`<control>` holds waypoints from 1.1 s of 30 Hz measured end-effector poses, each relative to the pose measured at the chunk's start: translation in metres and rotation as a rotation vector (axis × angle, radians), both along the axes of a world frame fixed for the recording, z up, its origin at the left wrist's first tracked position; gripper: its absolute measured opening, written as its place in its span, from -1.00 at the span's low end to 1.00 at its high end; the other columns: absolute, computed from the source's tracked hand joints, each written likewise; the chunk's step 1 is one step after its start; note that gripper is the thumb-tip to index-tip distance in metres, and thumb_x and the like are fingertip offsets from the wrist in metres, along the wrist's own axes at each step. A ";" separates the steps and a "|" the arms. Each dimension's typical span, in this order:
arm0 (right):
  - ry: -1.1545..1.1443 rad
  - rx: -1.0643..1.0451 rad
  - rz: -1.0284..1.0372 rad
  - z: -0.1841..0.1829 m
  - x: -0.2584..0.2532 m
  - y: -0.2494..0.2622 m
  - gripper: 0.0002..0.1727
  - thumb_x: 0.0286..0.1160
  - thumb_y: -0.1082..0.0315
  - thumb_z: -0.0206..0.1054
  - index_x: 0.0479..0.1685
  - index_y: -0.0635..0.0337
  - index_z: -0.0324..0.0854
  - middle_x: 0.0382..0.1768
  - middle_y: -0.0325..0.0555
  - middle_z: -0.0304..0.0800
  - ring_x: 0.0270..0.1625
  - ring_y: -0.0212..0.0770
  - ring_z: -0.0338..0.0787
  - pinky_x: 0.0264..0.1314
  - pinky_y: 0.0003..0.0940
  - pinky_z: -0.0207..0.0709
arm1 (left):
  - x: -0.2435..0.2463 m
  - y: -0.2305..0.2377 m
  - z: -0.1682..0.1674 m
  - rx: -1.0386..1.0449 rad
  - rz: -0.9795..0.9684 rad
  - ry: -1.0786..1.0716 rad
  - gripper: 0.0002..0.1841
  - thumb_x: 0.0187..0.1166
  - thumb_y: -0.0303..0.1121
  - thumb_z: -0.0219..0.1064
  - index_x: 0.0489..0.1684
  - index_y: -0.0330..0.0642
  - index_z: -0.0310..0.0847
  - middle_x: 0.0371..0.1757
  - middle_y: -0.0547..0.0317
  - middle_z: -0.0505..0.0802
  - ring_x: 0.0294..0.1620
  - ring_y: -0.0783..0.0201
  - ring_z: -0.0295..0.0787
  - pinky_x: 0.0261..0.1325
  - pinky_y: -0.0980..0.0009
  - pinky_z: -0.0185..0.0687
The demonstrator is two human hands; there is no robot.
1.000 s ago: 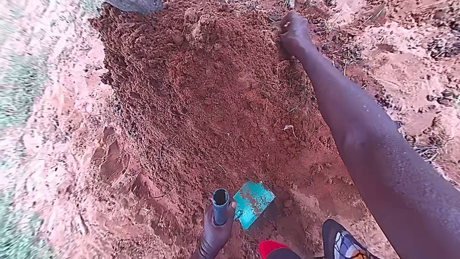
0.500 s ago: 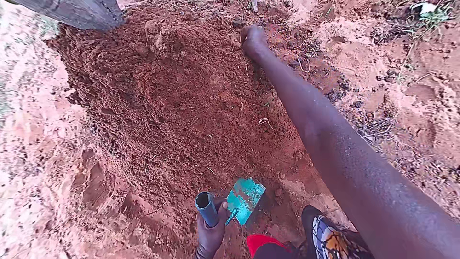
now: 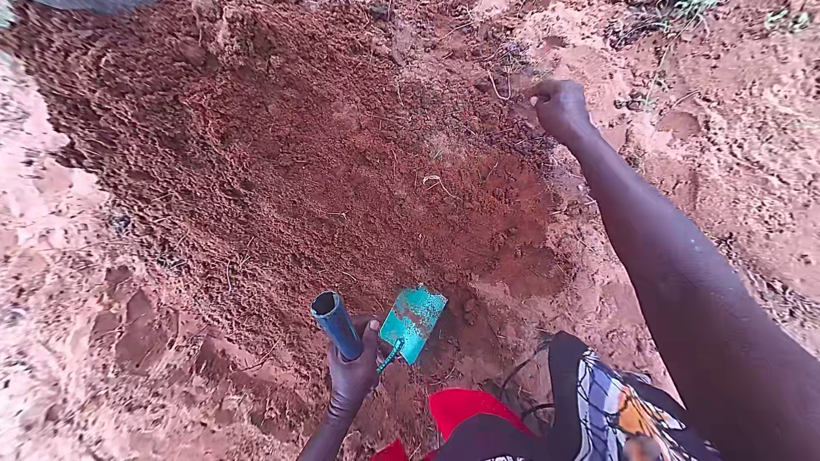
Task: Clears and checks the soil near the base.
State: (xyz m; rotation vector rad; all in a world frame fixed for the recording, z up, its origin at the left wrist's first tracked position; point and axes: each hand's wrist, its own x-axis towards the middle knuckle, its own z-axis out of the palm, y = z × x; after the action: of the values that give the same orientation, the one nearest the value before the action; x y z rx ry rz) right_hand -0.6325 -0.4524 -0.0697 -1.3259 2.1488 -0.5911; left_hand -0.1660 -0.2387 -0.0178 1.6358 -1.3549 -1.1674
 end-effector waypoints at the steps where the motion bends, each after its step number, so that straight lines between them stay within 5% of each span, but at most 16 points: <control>1: 0.020 0.065 -0.043 -0.011 -0.013 0.019 -0.60 0.69 0.48 0.06 0.36 0.31 0.68 0.29 0.46 0.72 0.41 0.47 0.66 0.45 0.48 0.36 | 0.000 0.000 -0.001 -0.005 -0.002 0.002 -0.90 0.47 -0.39 0.31 -0.20 -0.19 0.66 -0.61 0.59 0.75 -0.77 0.68 0.52 -0.69 0.69 0.48; 5: 0.122 0.344 -0.122 -0.036 -0.002 0.065 -0.51 0.82 0.27 0.05 0.60 0.34 0.46 0.54 0.55 0.44 0.63 0.53 0.40 0.53 0.47 0.33 | 0.000 -0.001 0.001 0.005 -0.015 0.014 -0.89 0.49 -0.41 0.28 -0.17 -0.20 0.65 -0.63 0.60 0.74 -0.77 0.68 0.51 -0.70 0.70 0.49; 9: 0.134 0.457 -0.119 -0.016 0.059 0.050 -0.46 0.83 0.14 0.03 0.46 0.45 0.52 0.54 0.46 0.49 0.72 0.44 0.31 0.57 0.37 0.29 | -0.003 -0.002 0.002 -0.009 0.001 -0.015 -0.90 0.47 -0.44 0.26 -0.19 -0.21 0.63 -0.65 0.60 0.73 -0.80 0.68 0.50 -0.73 0.70 0.47; 12: -0.208 0.295 -0.187 0.017 0.096 0.030 -0.47 0.82 0.22 0.10 0.58 0.42 0.40 0.55 0.42 0.48 0.67 0.34 0.40 0.58 0.26 0.37 | -0.003 -0.003 0.000 -0.015 -0.017 -0.016 -0.90 0.45 -0.45 0.25 -0.19 -0.21 0.63 -0.64 0.60 0.72 -0.79 0.68 0.51 -0.73 0.70 0.48; 14: -0.441 -0.011 -0.173 0.050 0.123 0.026 -0.55 0.80 0.35 0.12 0.59 0.31 0.42 0.44 0.30 0.60 0.41 0.16 0.67 0.37 0.07 0.56 | -0.003 -0.004 0.000 -0.019 -0.017 -0.016 -0.89 0.44 -0.46 0.25 -0.19 -0.21 0.64 -0.65 0.61 0.74 -0.80 0.69 0.50 -0.73 0.70 0.47; 17: -0.362 -0.333 -0.053 0.074 0.142 0.027 -0.45 0.70 0.51 0.16 0.70 0.29 0.36 0.68 0.29 0.37 0.59 0.09 0.57 0.57 -0.14 0.48 | 0.000 -0.004 0.001 -0.018 -0.046 -0.018 -0.89 0.49 -0.44 0.25 -0.17 -0.25 0.62 -0.65 0.58 0.74 -0.81 0.67 0.50 -0.75 0.69 0.47; 19: -0.196 -0.280 -0.068 0.060 0.124 0.035 -0.51 0.69 0.52 0.14 0.61 0.29 0.49 0.66 0.28 0.42 0.67 0.17 0.48 0.67 -0.04 0.38 | 0.000 -0.005 0.000 -0.013 -0.062 -0.028 -0.88 0.50 -0.41 0.25 -0.17 -0.27 0.62 -0.66 0.55 0.73 -0.83 0.65 0.48 -0.77 0.68 0.45; 23: 0.196 0.103 -0.094 0.019 0.050 0.085 -0.57 0.60 0.53 0.13 0.39 0.18 0.67 0.58 0.15 0.55 0.73 0.30 0.32 0.53 0.37 0.27 | 0.001 -0.003 -0.001 -0.018 -0.049 -0.044 -0.86 0.49 -0.40 0.27 -0.16 -0.27 0.63 -0.65 0.56 0.71 -0.82 0.65 0.48 -0.75 0.67 0.45; 25: 0.273 0.323 -0.084 0.002 0.007 0.117 -0.61 0.67 0.28 0.21 0.38 0.09 0.70 0.57 0.16 0.58 0.77 0.38 0.23 0.54 0.58 0.12 | 0.001 -0.001 -0.002 -0.028 -0.045 -0.028 -0.87 0.47 -0.42 0.28 -0.15 -0.27 0.63 -0.64 0.57 0.72 -0.80 0.66 0.50 -0.73 0.68 0.47; 27: 0.241 0.444 -0.032 -0.016 -0.028 0.147 -0.55 0.72 0.03 0.24 0.41 0.03 0.69 0.50 0.27 0.61 0.70 0.46 0.33 0.48 0.68 0.13 | 0.001 0.001 -0.003 -0.034 -0.051 -0.026 -0.87 0.47 -0.41 0.28 -0.15 -0.26 0.63 -0.64 0.58 0.72 -0.79 0.67 0.50 -0.72 0.69 0.47; 31: 0.199 0.374 0.081 -0.023 -0.064 0.203 -0.62 0.69 0.20 0.32 0.24 0.33 0.69 0.31 0.48 0.65 0.47 0.55 0.54 0.42 0.59 0.31 | 0.003 0.007 -0.006 -0.041 -0.102 -0.024 -0.87 0.48 -0.39 0.28 -0.16 -0.25 0.61 -0.62 0.58 0.70 -0.76 0.67 0.51 -0.69 0.68 0.50; 33: 0.224 0.380 0.131 -0.019 -0.082 0.228 -0.68 0.67 0.27 0.35 0.20 0.31 0.69 0.24 0.48 0.69 0.38 0.55 0.62 0.38 0.61 0.32 | 0.002 0.008 -0.003 -0.039 -0.103 -0.024 -0.89 0.49 -0.41 0.27 -0.20 -0.25 0.61 -0.63 0.60 0.69 -0.76 0.69 0.51 -0.67 0.70 0.50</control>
State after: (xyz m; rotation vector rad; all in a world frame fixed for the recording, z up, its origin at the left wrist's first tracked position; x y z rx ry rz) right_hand -0.7144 -0.2247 -0.0890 -1.3510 2.1865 0.0231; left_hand -0.1645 -0.2302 -0.0212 1.5731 -1.4828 -1.1765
